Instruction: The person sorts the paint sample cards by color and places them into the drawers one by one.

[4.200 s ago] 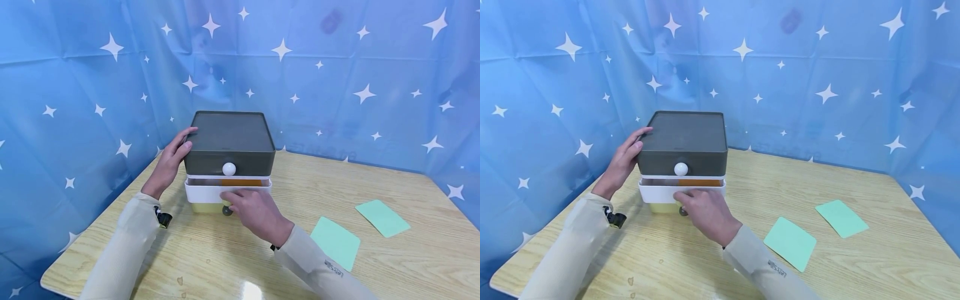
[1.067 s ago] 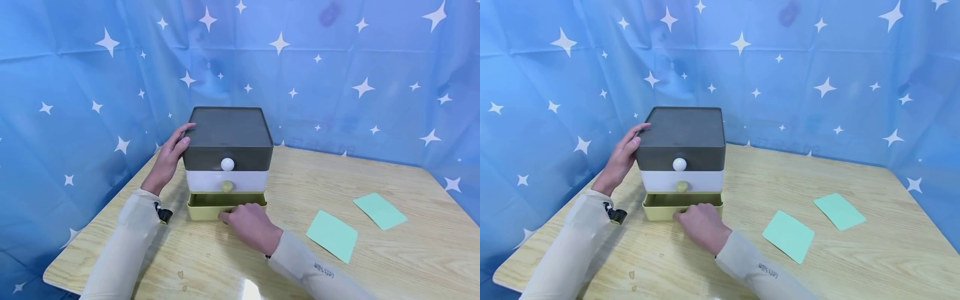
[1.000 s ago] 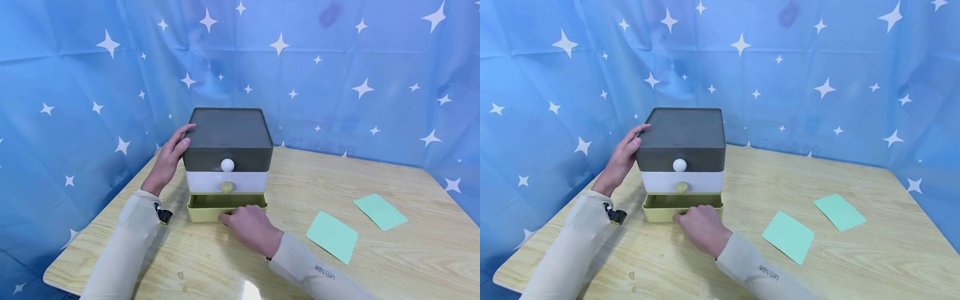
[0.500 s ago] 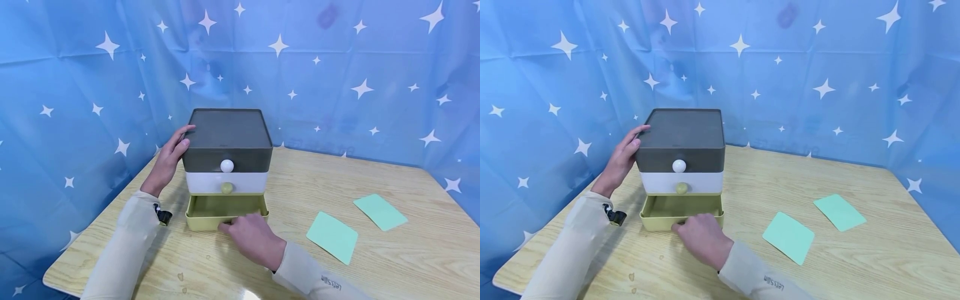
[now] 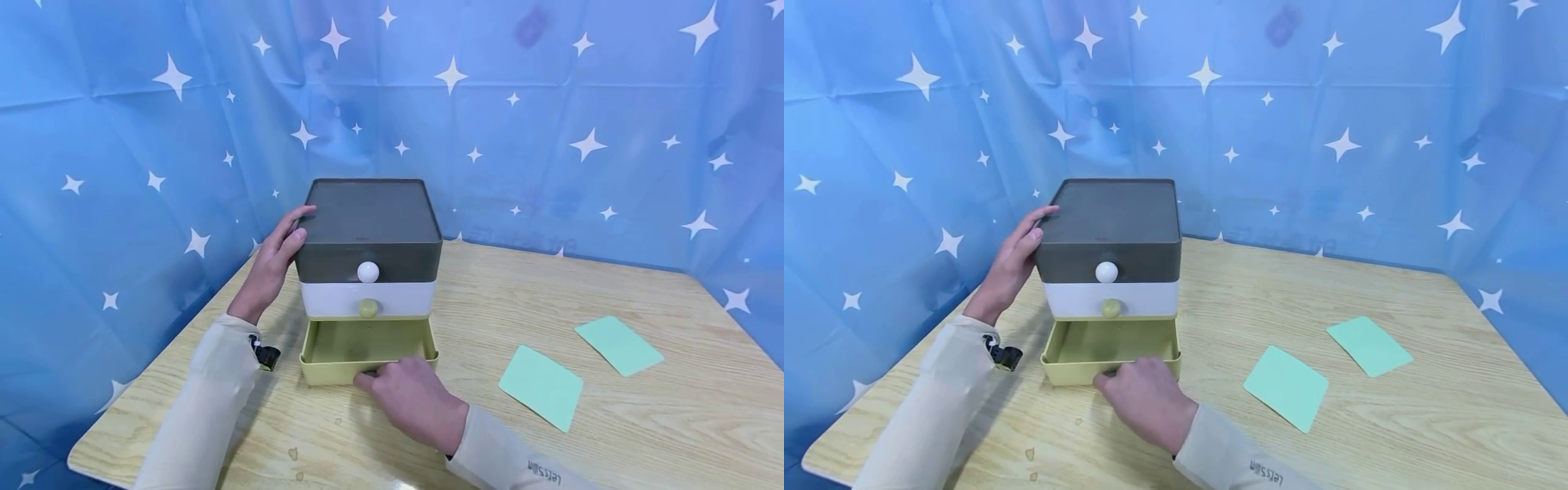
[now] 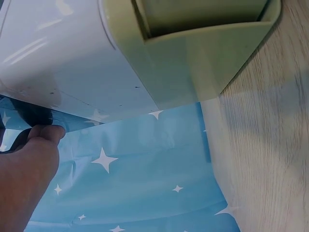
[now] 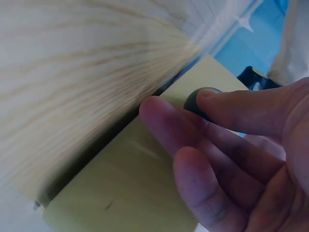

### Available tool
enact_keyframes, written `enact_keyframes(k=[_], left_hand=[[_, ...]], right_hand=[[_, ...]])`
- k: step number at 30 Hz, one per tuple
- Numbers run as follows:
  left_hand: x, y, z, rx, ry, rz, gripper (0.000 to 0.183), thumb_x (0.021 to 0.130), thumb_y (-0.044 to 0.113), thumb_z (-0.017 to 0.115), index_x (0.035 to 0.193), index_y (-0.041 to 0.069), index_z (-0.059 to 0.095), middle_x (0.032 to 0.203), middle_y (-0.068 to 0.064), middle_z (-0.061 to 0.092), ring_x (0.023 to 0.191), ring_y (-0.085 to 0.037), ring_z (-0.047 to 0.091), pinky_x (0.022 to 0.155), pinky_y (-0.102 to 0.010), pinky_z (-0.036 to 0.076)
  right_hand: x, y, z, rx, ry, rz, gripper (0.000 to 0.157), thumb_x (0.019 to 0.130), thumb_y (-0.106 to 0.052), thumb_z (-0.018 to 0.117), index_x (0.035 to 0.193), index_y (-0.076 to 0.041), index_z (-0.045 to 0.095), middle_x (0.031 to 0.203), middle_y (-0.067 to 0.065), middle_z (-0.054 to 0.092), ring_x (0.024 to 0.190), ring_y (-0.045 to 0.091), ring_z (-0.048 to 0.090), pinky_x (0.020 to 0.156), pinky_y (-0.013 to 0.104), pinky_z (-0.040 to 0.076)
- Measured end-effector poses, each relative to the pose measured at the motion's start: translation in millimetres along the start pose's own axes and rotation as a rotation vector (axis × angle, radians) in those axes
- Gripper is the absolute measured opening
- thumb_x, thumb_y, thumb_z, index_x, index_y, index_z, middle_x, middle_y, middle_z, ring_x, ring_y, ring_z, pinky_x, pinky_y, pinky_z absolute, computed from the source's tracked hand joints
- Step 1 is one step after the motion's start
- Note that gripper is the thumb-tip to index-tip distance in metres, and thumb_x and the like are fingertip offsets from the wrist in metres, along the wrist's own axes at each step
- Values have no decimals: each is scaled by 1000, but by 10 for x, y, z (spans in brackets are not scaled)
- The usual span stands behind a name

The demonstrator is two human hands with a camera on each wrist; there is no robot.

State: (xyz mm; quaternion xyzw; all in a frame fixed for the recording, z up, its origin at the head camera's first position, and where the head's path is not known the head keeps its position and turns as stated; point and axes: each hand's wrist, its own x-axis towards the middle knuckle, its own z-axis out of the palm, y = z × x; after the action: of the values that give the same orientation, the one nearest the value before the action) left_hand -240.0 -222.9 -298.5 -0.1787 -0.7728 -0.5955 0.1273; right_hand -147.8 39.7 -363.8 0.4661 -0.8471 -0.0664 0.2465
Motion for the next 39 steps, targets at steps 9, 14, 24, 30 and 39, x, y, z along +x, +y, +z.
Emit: enact_keyframes(k=[9, 14, 24, 30, 39], left_hand=[[-2, -4, 4, -1, 1, -3, 53, 106, 40, 39, 157, 25, 33, 168, 1, 19, 153, -26, 23, 124, -60, 21], [-1, 10, 3, -6, 1, -1, 53, 106, 40, 39, 157, 25, 33, 168, 0, 19, 153, -26, 24, 124, -59, 21], [3, 1, 14, -22, 0, 4, 52, 107, 39, 38, 156, 25, 34, 168, 0, 19, 153, -25, 24, 123, -59, 21], [7, -1, 19, -19, -8, -4, 53, 107, 40, 39, 157, 24, 32, 168, 0, 18, 153, -25, 23, 124, -59, 20], [-6, 11, 5, -18, -10, -5, 52, 107, 38, 38, 157, 24, 33, 168, -1, 20, 152, -26, 25, 124, -58, 21]], right_hand=[[-20, -13, -6, -6, 8, -16, 26, 76, -2, 68, 79, -26, 59, 55, -10, 52, 51, 7, 51, 40, 25, 24], [-21, -15, -20, -11, 8, -36, 23, 79, -5, 70, 81, -26, 61, 57, -10, 55, 54, 7, 54, 41, 26, 30], [-110, 72, -49, 88, 33, -60, 36, 86, -2, 67, 106, -32, 67, 75, -10, 62, 69, 7, 57, 48, 21, 38], [-306, 207, -164, 202, -10, -101, 59, 83, -12, 77, 135, -35, 60, 75, -10, 62, 57, 3, 47, 48, 16, 36], [-841, 696, -298, 318, -43, 7, 34, 83, -17, 78, 115, -25, 73, 76, -11, 66, 55, -5, 46, 52, 17, 41]])
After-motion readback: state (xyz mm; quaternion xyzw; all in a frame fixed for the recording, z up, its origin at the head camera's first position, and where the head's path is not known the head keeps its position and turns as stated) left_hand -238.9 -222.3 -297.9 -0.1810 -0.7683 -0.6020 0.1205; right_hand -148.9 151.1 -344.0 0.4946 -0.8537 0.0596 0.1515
